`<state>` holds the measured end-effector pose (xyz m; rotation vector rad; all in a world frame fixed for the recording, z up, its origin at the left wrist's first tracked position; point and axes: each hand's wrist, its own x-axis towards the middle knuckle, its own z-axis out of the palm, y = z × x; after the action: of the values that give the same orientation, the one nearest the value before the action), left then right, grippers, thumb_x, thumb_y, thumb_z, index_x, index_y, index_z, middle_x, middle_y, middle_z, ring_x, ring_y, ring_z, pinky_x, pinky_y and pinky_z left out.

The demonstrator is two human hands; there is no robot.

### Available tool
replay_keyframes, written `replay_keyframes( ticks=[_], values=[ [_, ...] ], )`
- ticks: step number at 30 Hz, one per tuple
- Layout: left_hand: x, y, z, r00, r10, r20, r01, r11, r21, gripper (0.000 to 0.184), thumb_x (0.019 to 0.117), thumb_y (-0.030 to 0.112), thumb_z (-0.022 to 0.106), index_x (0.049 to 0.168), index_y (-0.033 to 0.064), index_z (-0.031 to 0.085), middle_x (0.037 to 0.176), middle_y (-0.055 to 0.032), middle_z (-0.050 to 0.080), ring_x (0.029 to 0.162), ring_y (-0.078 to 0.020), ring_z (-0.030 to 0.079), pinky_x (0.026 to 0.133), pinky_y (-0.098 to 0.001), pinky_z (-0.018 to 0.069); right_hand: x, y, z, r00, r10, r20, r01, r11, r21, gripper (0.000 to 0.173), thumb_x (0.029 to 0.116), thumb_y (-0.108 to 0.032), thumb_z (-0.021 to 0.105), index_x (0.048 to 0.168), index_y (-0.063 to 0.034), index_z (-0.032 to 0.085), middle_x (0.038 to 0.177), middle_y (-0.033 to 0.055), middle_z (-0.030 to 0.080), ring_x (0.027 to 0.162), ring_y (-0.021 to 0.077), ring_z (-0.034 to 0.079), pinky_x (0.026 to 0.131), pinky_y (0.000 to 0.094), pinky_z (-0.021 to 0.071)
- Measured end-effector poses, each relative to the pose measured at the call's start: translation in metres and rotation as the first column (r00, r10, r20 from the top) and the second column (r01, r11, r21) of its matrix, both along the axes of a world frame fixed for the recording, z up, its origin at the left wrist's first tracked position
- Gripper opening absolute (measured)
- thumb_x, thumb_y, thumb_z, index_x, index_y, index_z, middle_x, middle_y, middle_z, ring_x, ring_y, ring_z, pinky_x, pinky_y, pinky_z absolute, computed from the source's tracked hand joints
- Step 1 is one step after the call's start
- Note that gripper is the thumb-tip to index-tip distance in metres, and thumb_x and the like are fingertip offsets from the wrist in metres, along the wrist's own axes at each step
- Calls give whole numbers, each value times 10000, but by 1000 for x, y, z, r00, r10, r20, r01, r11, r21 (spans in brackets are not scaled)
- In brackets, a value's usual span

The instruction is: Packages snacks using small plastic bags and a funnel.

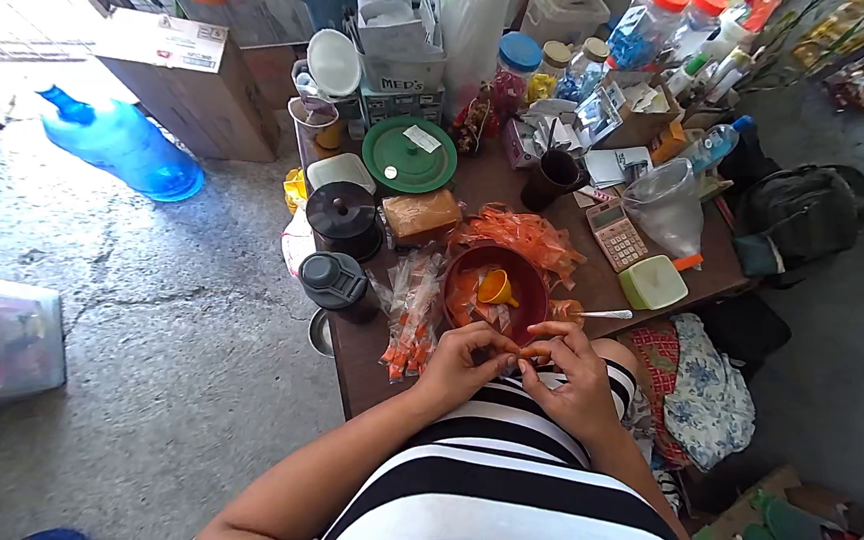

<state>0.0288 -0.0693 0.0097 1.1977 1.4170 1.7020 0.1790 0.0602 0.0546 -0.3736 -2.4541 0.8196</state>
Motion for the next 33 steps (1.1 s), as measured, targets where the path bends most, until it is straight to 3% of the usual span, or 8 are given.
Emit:
replay_keyframes(
  ticks=[10, 13, 16, 20, 23, 26, 30, 33],
  values=[
    [-10, 1, -5, 997, 75, 11, -74, 996, -50, 136, 938, 86, 706, 993, -33, 740, 965, -56, 712, 885, -10, 652, 835, -158, 539, -15, 22, 1, 997, -52, -54, 43, 988, -152, 232, 991, -195, 580, 1052, 1, 689, 1128, 119, 665, 828, -12, 598, 671, 100, 485],
    [-14, 0, -10, 992, 123, 25, -122, 992, -44, 132, 936, 92, 710, 996, -19, 747, 974, -39, 716, 902, -8, 655, 845, -169, 543, -30, 50, -19, 976, -97, 196, 104, 994, -28, 284, 956, -153, 581, 1154, -1, 717, 1217, 202, 654, 884, 204, 665, 688, 320, 557],
    [-17, -1, -13, 989, 145, 36, -144, 989, -33, 125, 939, 92, 708, 995, -12, 751, 991, -43, 724, 952, -26, 666, 888, -194, 546, -54, 69, -49, 882, -34, 471, 47, 999, -16, 590, 886, -213, 739, 1429, -46, 582, 1485, 264, 490, 1313, 471, 512, 1017, 597, 481],
    [-19, -2, -16, 982, 182, 51, -181, 983, -12, 116, 931, 77, 715, 988, -19, 746, 995, -50, 726, 962, -37, 675, 894, -207, 557, -93, 69, -66, 659, 7, 752, 8, 1000, -16, 934, 835, -381, 840, 1591, -109, 363, 1613, 217, 350, 1448, 440, 376, 1123, 570, 386],
    [-21, -2, -15, 979, 200, 43, -200, 980, -2, 111, 930, 69, 714, 995, -15, 746, 997, -49, 724, 966, -41, 676, 891, -209, 561, -110, 66, -75, 559, -15, 829, 52, 998, -18, 857, 897, -348, 785, 1592, -95, 353, 1574, 198, 414, 1405, 397, 445, 1106, 536, 410],
    [-22, -3, -15, 976, 218, 25, -219, 976, 8, 108, 931, 68, 716, 997, -12, 747, 1001, -54, 728, 976, -58, 681, 914, -229, 559, -110, 67, -78, 583, -50, 811, 124, 992, -29, 713, 950, -290, 715, 1547, -41, 417, 1468, 203, 538, 1349, 372, 524, 1095, 509, 443],
    [-22, -3, -16, 974, 228, 10, -228, 974, 5, 117, 934, 78, 717, 1003, -11, 747, 993, -52, 725, 950, -49, 678, 877, -211, 564, -104, 74, -85, 537, 37, 843, 23, 998, -58, 920, 856, -453, 802, 1573, -63, 377, 1605, 178, 382, 1431, 372, 423, 1119, 544, 392],
    [-20, -2, -15, 975, 223, 17, -224, 975, 11, 125, 931, 65, 714, 1022, -18, 736, 997, -50, 730, 932, -51, 682, 871, -217, 568, -107, 70, -95, 476, 57, 877, -47, 998, -39, 893, 831, -335, 845, 1557, -66, 399, 1586, 194, 392, 1427, 398, 415, 1095, 577, 402]
  ],
)
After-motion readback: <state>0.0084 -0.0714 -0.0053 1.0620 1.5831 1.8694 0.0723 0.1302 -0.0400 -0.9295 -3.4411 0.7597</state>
